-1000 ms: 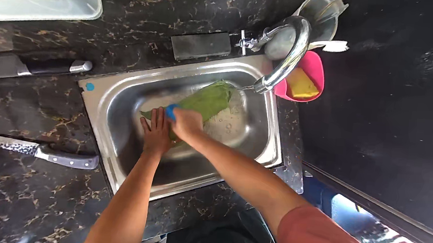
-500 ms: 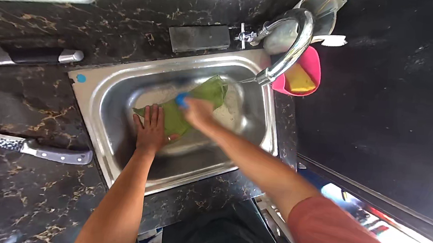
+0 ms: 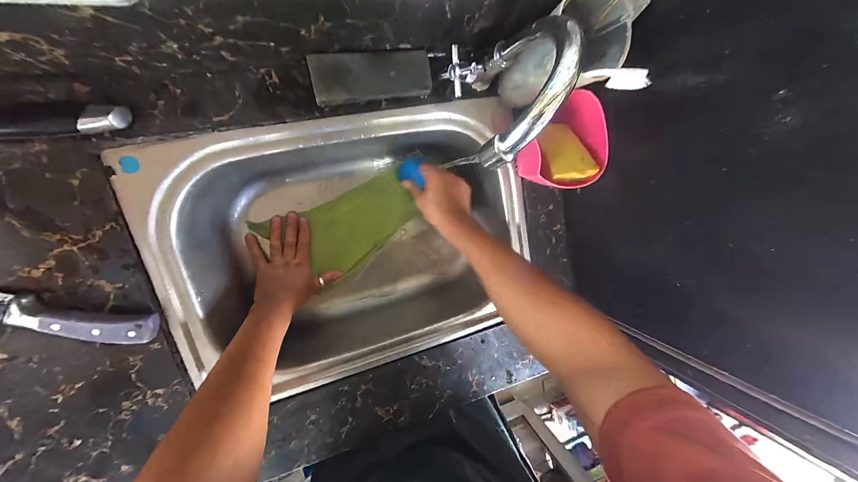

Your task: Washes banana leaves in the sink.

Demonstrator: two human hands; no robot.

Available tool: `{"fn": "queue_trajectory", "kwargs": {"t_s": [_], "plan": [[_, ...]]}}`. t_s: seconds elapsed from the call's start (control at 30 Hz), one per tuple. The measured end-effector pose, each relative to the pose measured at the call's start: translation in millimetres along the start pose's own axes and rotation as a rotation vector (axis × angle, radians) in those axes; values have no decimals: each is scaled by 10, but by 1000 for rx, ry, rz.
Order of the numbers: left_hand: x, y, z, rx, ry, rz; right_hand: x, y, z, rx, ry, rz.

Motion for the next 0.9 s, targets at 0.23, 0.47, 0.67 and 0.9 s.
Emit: {"fn": "queue_trajectory", "kwargs": {"t_s": [0.23,0.47,0.67,0.9], "plan": [[9,-7,-11,11,-6,25,587,832,1019,-184,-173,178],[-45,13,-20,-1,-15,20,-146,-35,-71,54,63,-3],[-65,-3,-29,3,34,28,614,892,1104,-265,-209,201],[-24,1,-17,13,-5,-19,-183,-95,-120,65,40,-41]]}}
Point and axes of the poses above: each hand's wrist, its own y-axis away from the middle knuckle, its own x-axis out of the palm, z = x × y, the point moved 7 cm from there along -y, towards the middle knuckle, and after that the axes turned 12 degrees about -z, right-handed, at the moved point
